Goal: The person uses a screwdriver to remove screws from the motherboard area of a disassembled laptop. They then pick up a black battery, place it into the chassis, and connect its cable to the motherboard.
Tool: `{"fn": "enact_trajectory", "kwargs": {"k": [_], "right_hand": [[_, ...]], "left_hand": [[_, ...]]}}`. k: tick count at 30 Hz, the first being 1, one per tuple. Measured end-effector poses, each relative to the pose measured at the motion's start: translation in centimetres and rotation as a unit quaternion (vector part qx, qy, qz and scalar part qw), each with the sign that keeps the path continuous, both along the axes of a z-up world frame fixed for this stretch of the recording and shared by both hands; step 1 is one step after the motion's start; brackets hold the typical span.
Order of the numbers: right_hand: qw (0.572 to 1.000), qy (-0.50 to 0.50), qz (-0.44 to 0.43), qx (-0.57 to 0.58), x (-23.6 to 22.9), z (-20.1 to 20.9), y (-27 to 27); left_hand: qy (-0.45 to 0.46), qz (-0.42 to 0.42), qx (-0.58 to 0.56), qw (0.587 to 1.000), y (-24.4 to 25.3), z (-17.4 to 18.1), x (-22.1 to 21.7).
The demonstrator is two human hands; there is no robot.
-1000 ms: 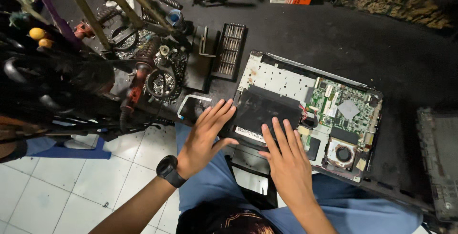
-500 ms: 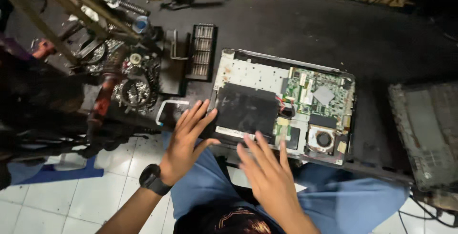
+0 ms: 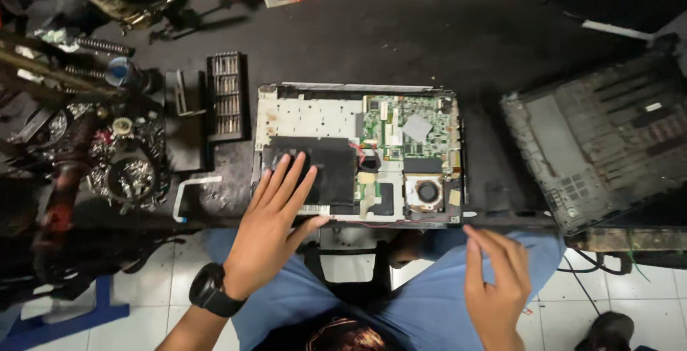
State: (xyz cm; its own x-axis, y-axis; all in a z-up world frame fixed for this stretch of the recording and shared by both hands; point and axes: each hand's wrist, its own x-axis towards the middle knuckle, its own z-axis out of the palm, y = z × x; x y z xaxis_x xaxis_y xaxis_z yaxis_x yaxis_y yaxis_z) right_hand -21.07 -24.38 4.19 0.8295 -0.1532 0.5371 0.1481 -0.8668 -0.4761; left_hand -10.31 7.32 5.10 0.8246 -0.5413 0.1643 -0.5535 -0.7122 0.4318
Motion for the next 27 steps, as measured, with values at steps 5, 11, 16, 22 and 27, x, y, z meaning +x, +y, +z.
{"fn": "enact_trajectory", "kwargs": {"k": [5,11,16,22,27], "right_hand": [[0.997,0.074,-0.012,-0.029,2.9,0.6,-1.7],[0.966,0.212,-0.023,-0.150,4.5,-0.3,-1.7],[0.964,0.216,-0.033,-0.149,4.4,-0.9,-2.1],[0.972,0.123,-0.034,-0.199,4.2,-3.5,-2.9],[0.962,0.107,-0.102,-0.230,3.8,-4.9,-2.8]], "left_hand": [[-0.051,0.025,0.031,0.998,-0.3,-0.8,-0.1],[-0.067,0.046,0.020,0.996,-0.2,-1.2,-0.5],[-0.080,0.052,0.010,0.995,-0.5,-1.1,-0.5],[-0.091,0.057,-0.001,0.994,-0.1,-1.0,-0.3],[-0.070,0.041,-0.036,0.996,-0.1,-1.3,-0.6]]}}
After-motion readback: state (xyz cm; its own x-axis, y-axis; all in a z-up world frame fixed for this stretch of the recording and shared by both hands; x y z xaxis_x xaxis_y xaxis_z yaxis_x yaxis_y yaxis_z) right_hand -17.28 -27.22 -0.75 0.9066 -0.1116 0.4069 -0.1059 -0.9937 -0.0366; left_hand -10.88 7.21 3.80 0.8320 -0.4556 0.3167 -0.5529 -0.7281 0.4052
